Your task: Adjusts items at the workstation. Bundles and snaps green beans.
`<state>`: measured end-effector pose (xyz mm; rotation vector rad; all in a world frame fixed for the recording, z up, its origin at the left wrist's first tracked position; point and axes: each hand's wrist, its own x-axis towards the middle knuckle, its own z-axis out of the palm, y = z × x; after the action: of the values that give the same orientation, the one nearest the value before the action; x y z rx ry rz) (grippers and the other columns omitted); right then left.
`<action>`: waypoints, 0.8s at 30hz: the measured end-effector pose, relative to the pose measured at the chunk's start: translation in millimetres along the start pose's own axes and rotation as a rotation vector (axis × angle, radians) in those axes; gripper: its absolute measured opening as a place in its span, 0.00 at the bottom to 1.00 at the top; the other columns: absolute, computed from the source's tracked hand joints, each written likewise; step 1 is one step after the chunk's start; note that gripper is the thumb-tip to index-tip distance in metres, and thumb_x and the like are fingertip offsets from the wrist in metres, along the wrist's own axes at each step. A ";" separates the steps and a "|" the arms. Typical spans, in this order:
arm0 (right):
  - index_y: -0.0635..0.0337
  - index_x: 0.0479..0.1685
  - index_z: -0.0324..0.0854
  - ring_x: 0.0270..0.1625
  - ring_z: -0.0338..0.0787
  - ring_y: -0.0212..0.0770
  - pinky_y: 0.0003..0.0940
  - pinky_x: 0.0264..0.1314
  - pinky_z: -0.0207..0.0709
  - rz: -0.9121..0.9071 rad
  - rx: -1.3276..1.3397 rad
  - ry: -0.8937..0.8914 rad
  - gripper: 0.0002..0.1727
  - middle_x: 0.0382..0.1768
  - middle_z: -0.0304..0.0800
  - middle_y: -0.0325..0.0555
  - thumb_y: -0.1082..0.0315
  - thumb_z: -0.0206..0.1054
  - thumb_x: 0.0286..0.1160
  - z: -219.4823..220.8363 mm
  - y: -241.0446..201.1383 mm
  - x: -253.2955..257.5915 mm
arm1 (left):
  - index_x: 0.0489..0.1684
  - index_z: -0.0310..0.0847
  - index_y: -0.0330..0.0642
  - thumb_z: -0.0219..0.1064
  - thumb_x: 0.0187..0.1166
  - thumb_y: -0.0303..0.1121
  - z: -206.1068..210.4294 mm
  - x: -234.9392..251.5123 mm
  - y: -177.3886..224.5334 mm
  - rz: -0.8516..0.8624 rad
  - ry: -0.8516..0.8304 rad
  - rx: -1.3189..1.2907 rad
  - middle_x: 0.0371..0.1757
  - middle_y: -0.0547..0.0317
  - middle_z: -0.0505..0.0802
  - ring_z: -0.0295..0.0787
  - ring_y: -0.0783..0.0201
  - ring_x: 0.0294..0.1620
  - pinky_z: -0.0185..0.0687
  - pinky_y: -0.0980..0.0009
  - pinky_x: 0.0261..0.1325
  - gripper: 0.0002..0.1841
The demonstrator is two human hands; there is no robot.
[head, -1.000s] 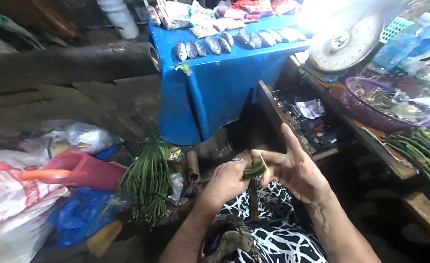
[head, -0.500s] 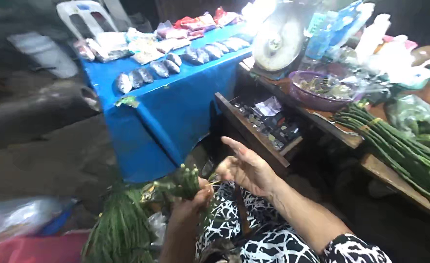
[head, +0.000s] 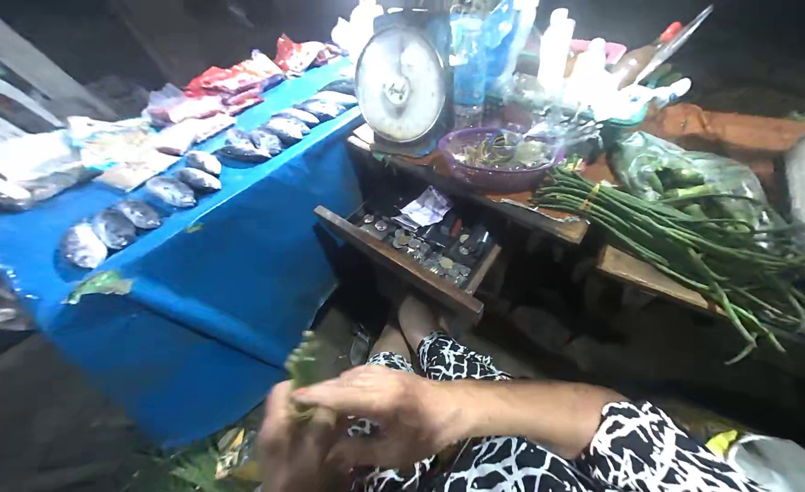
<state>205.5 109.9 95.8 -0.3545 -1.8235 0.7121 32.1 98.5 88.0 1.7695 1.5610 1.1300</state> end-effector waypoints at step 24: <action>0.43 0.73 0.82 0.61 0.88 0.68 0.78 0.55 0.73 0.995 -1.333 0.049 0.24 0.61 0.90 0.59 0.74 0.61 0.81 -328.4 -151.6 -35.4 | 0.60 0.77 0.28 0.65 0.80 0.29 23.2 -55.2 -109.8 -0.466 -0.009 -0.195 0.42 0.55 0.88 0.87 0.72 0.34 0.88 0.70 0.42 0.16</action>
<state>537.6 70.8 238.3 -2.1960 -1.7618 -0.0437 -6.5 70.3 -27.6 1.1978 1.6769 0.9972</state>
